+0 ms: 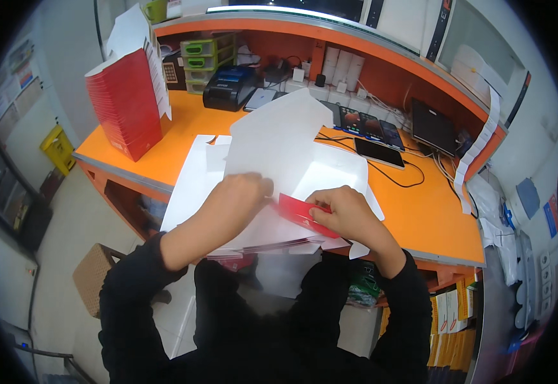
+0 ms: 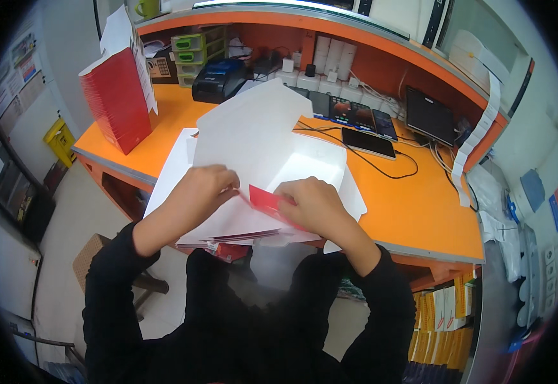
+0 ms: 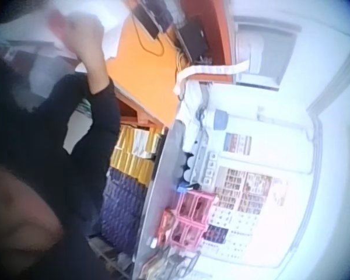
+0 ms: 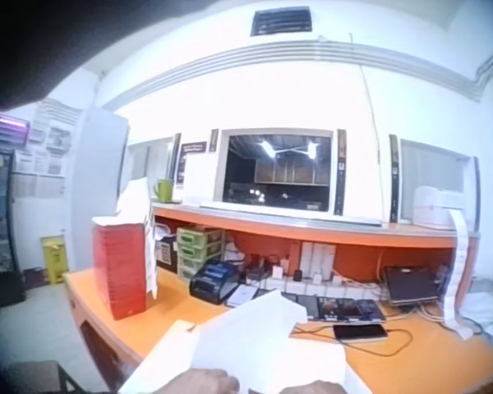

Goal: The person assembles white cardboard boxes by folding the flaps and inserting red paper inserts into the interior. They handle the boxes and inserts by hand, stacking the completed units on the orange desk.

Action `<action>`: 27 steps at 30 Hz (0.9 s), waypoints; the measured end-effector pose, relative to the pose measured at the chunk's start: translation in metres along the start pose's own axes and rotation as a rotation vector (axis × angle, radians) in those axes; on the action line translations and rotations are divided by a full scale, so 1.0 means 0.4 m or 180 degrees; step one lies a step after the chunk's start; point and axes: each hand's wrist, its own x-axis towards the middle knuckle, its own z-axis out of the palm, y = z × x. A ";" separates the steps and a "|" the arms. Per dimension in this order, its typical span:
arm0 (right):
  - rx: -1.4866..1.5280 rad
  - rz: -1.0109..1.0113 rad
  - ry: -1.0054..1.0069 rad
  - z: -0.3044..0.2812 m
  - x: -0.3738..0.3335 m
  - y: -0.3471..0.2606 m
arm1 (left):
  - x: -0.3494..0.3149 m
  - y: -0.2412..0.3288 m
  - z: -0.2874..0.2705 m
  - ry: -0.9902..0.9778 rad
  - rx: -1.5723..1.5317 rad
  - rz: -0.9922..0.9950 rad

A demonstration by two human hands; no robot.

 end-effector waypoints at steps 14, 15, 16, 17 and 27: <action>0.0284 -0.0192 -0.0048 0.023 0.005 0.038 | 0.041 0.040 0.103 0.0340 0.0551 0.0769; 0.0241 -0.0151 -0.0126 0.013 0.006 0.028 | 0.034 0.048 0.110 0.0351 0.0622 0.0879; 0.0198 -0.0111 -0.0203 0.003 0.005 0.018 | 0.034 0.056 0.110 0.0369 0.0583 0.0830; 0.0224 -0.0148 0.0262 -0.002 -0.010 0.009 | 0.034 0.054 0.109 0.0353 0.0565 0.0807; 0.0802 -0.0770 0.1685 0.005 -0.188 0.095 | 0.082 -0.003 0.098 0.0314 0.0363 0.0459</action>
